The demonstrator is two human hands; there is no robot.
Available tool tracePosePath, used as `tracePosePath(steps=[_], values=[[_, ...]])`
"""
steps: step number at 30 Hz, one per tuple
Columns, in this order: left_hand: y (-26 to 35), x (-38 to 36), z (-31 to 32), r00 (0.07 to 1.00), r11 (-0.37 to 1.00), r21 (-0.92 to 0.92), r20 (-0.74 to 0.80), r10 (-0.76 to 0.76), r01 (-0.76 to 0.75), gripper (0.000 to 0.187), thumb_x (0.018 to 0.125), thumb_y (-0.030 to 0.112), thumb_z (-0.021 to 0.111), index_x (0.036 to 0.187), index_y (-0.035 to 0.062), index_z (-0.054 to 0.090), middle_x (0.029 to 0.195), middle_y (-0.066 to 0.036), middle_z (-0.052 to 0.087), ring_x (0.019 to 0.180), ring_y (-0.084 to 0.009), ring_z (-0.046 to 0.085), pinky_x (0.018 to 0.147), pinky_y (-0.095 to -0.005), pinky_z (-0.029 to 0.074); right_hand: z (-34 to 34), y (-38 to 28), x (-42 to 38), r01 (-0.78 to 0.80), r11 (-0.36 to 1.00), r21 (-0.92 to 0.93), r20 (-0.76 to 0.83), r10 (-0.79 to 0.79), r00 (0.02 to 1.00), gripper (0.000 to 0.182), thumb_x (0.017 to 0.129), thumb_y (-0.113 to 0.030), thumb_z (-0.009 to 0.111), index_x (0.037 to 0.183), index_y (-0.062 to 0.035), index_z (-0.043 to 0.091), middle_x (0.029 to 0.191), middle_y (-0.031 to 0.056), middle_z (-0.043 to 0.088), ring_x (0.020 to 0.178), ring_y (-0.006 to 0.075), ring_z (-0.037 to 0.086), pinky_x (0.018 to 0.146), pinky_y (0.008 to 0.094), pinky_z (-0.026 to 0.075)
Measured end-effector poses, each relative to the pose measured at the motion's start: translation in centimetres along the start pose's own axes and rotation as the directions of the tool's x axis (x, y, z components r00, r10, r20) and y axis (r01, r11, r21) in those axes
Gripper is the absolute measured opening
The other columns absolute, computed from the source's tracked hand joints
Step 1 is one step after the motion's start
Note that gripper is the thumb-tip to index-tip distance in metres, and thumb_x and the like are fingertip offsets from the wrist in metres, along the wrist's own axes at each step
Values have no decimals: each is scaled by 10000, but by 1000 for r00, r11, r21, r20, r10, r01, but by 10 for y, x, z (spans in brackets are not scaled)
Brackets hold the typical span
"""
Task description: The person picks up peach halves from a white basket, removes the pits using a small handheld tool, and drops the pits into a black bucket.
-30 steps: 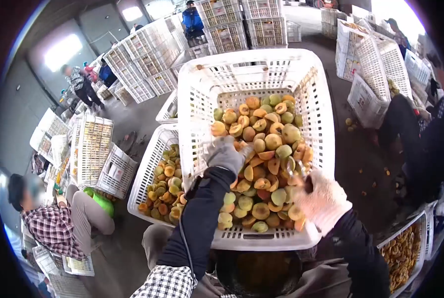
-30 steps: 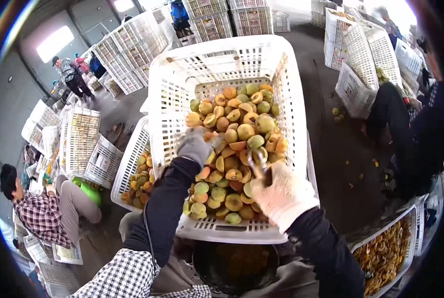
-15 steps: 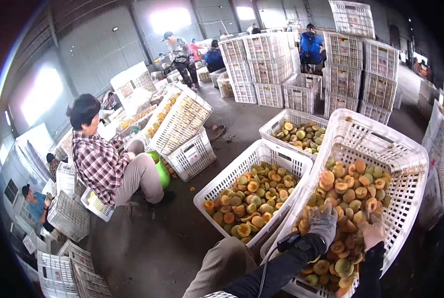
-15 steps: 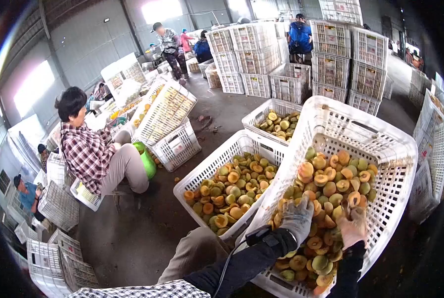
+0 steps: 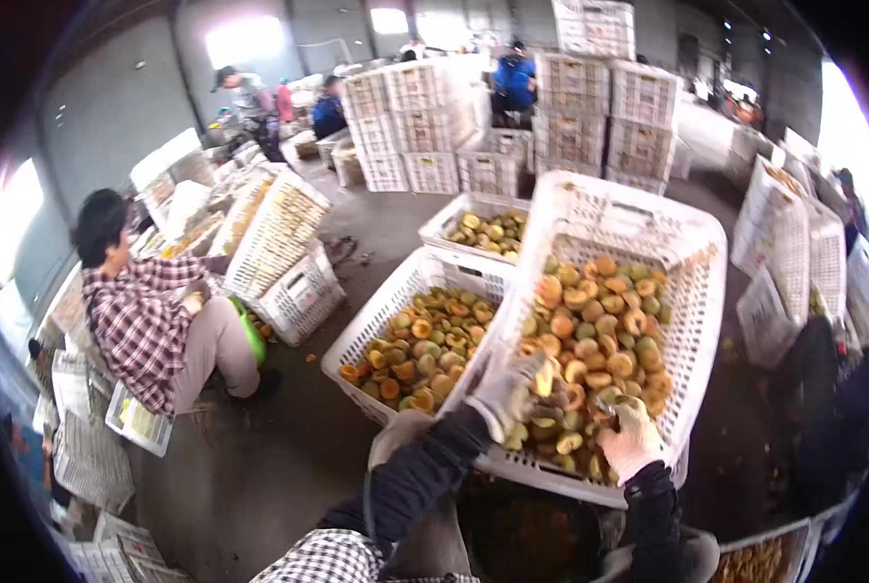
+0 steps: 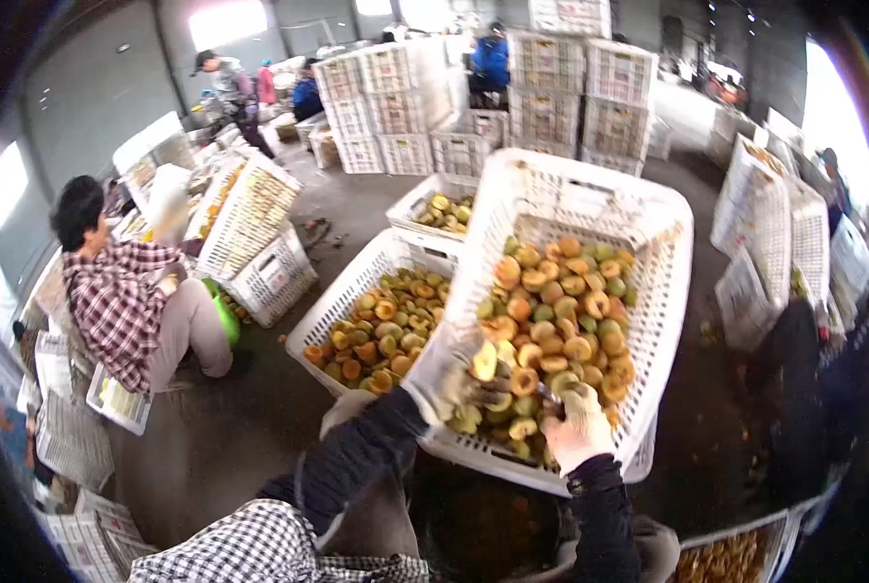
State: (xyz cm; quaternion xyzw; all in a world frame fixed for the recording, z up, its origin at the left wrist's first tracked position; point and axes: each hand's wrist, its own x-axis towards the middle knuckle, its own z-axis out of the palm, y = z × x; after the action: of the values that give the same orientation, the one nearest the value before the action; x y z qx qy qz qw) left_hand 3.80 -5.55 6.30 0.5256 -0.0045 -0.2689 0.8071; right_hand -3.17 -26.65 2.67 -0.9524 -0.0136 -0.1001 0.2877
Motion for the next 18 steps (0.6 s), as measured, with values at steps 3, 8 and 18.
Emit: tracePosePath(steps=[3,8,18], values=[[-9,8,-24,950,765,-617,312,26,182,472,855,403,544,1111,6,517,955,-188,609,874,-337,627,728,-519,538,-40,-29,-28,-339,757,558,283,210,936,157,809,-112,587,931,-23,545,815,105,579,768,217,585,657,300,455],[-19,-6,-5,925,712,-672,370,88,201,400,828,230,592,1142,-4,514,1020,-232,558,919,-384,572,839,-528,479,-4,-27,-67,-244,846,473,91,229,969,185,858,-207,580,965,-60,543,784,139,606,705,305,605,622,346,474],[-38,-9,13,984,755,-641,178,-28,138,411,795,228,579,1120,-16,516,975,-242,587,887,-406,594,795,-526,493,-1,-53,-49,-29,940,339,-54,50,997,206,815,-233,631,934,-69,590,657,101,571,572,275,596,513,341,468]])
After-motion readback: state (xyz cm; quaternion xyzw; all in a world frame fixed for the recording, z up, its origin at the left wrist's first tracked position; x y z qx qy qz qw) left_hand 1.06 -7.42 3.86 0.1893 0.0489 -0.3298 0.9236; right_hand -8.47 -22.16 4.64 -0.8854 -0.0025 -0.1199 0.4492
